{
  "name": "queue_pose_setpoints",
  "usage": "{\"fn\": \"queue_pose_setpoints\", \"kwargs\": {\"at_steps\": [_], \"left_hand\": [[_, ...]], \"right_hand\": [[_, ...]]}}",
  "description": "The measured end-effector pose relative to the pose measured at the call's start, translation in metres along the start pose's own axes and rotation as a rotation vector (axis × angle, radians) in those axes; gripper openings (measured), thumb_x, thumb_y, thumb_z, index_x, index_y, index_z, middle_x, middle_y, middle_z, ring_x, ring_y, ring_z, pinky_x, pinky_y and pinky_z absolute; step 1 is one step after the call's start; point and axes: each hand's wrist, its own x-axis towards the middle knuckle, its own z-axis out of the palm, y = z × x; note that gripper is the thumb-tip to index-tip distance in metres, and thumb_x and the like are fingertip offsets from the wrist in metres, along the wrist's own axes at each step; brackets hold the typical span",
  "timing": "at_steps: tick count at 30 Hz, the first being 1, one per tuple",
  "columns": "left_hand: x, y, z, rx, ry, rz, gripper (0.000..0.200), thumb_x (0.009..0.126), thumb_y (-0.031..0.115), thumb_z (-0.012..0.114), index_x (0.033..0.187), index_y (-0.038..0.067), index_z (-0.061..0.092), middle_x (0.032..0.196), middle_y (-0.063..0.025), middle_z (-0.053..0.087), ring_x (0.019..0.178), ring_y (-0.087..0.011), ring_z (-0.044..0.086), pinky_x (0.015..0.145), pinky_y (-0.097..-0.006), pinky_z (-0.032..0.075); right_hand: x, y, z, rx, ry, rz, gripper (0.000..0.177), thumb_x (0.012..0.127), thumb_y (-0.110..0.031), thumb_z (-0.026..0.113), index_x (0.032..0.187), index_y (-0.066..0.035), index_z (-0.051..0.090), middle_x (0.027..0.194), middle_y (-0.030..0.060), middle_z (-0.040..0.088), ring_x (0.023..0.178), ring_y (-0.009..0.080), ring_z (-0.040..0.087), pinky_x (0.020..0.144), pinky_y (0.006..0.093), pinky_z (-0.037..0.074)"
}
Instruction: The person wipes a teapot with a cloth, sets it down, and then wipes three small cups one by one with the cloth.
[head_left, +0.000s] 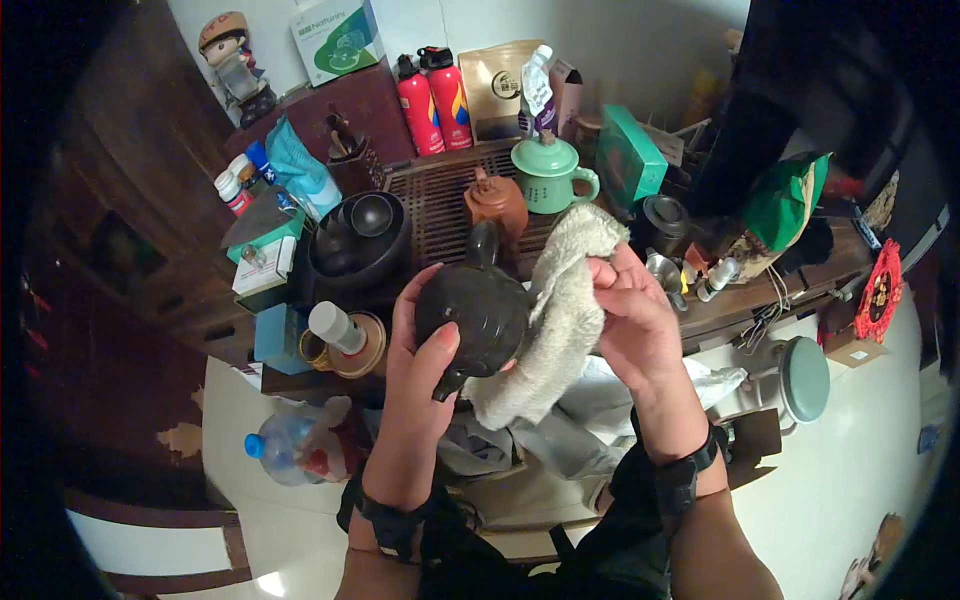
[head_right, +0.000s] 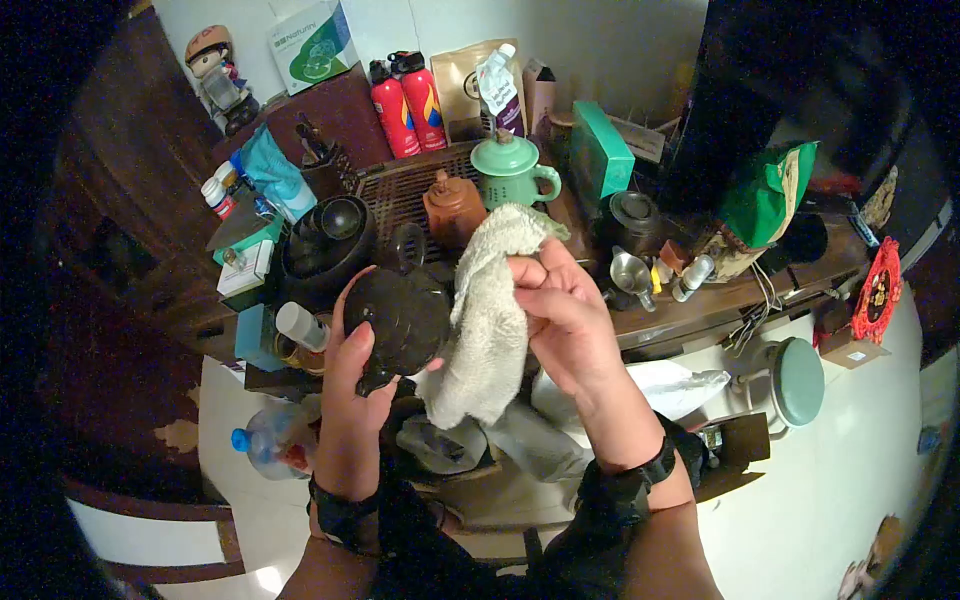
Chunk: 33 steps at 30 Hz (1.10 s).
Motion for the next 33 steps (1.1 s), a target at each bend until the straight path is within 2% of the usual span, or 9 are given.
{"fn": "queue_pose_setpoints", "kwargs": {"at_steps": [2, 5, 10, 13, 15, 18, 21, 30, 33], "left_hand": [[-0.001, -0.002, -0.002, -0.01, -0.015, -0.015, 0.058, 0.079, 0.026, 0.047, 0.129, 0.004, 0.029, 0.115, -0.0165, 0.048, 0.098, -0.0298, 0.055, 0.072, -0.0438, 0.053], [0.0, -0.006, -0.003, 0.027, -0.01, 0.007, 0.059, 0.078, 0.026, 0.05, 0.129, 0.004, 0.029, 0.115, -0.0163, 0.048, 0.098, -0.0292, 0.056, 0.071, -0.0434, 0.053], [0.001, -0.013, -0.01, -0.003, -0.057, 0.028, 0.064, 0.071, 0.015, 0.061, 0.127, 0.005, 0.032, 0.114, -0.0102, 0.047, 0.102, -0.0194, 0.051, 0.087, -0.0316, 0.044], [-0.002, -0.015, -0.005, -0.065, -0.123, -0.048, 0.07, 0.069, 0.02, 0.063, 0.128, 0.004, 0.031, 0.115, -0.0117, 0.047, 0.102, -0.0214, 0.051, 0.084, -0.034, 0.045], [-0.003, -0.019, -0.005, -0.067, -0.193, -0.131, 0.078, 0.066, 0.03, 0.064, 0.129, 0.003, 0.028, 0.118, -0.0162, 0.046, 0.1, -0.0282, 0.055, 0.075, -0.0415, 0.052], [-0.007, -0.016, -0.002, -0.185, -0.255, -0.247, 0.071, 0.067, 0.018, 0.065, 0.128, 0.004, 0.031, 0.117, -0.0094, 0.045, 0.106, -0.0175, 0.048, 0.09, -0.0299, 0.04], [-0.005, -0.02, -0.008, -0.073, -0.303, -0.236, 0.072, 0.068, 0.017, 0.065, 0.128, 0.003, 0.029, 0.116, -0.0098, 0.045, 0.106, -0.0177, 0.047, 0.09, -0.0304, 0.039], [-0.004, -0.029, 0.002, 0.483, -0.341, 0.216, 0.079, 0.069, 0.002, 0.064, 0.131, 0.005, 0.016, 0.121, -0.0131, 0.039, 0.111, -0.0188, 0.042, 0.091, -0.0319, 0.037], [-0.005, -0.032, 0.004, 0.054, -0.197, -0.014, 0.075, 0.071, 0.0, 0.06, 0.132, 0.01, 0.017, 0.124, -0.0146, 0.039, 0.113, -0.0198, 0.041, 0.092, -0.0344, 0.037]], "right_hand": [[-0.001, -0.002, 0.001, 0.16, -0.117, 0.022, 0.052, 0.078, 0.008, 0.051, 0.126, -0.003, 0.032, 0.105, 0.0126, 0.058, 0.1, 0.0218, 0.056, 0.085, 0.0305, 0.045], [-0.005, 0.007, 0.003, 0.071, -0.118, -0.108, 0.059, 0.078, 0.007, 0.053, 0.129, -0.006, 0.027, 0.111, 0.0106, 0.055, 0.102, 0.0212, 0.054, 0.088, 0.0321, 0.044], [-0.002, 0.017, 0.001, 0.056, -0.047, -0.249, 0.037, 0.077, 0.003, 0.062, 0.097, -0.011, 0.033, 0.117, 0.0061, 0.048, 0.104, 0.0149, 0.049, 0.086, 0.0273, 0.042], [0.004, 0.024, -0.009, 0.019, 0.002, -0.242, 0.039, 0.077, 0.001, 0.063, 0.1, -0.011, 0.034, 0.12, 0.0069, 0.045, 0.105, 0.0142, 0.048, 0.087, 0.0253, 0.041], [0.003, 0.021, -0.003, 0.004, -0.054, -0.219, 0.061, 0.077, -0.001, 0.064, 0.126, -0.009, 0.03, 0.127, 0.0081, 0.04, 0.112, 0.0137, 0.044, 0.089, 0.0244, 0.04], [0.003, 0.017, -0.002, -0.163, -0.107, -0.142, 0.057, 0.077, -0.005, 0.065, 0.126, -0.004, 0.037, 0.121, 0.0061, 0.049, 0.105, 0.012, 0.049, 0.088, 0.0249, 0.04], [-0.001, 0.013, -0.018, -0.315, -0.173, -0.035, 0.046, 0.078, -0.009, 0.066, 0.119, -0.002, 0.045, 0.112, 0.0039, 0.055, 0.099, 0.011, 0.052, 0.087, 0.0249, 0.041], [0.002, 0.025, -0.006, -0.063, 0.085, -0.06, 0.039, 0.089, -0.035, 0.05, 0.111, -0.003, 0.05, 0.104, 0.0059, 0.058, 0.092, 0.0138, 0.056, 0.082, 0.0268, 0.044], [0.004, 0.027, 0.001, -0.019, 0.234, -0.115, 0.041, 0.09, -0.04, 0.046, 0.107, -0.003, 0.052, 0.098, 0.0077, 0.06, 0.088, 0.016, 0.058, 0.078, 0.0281, 0.047]]}}
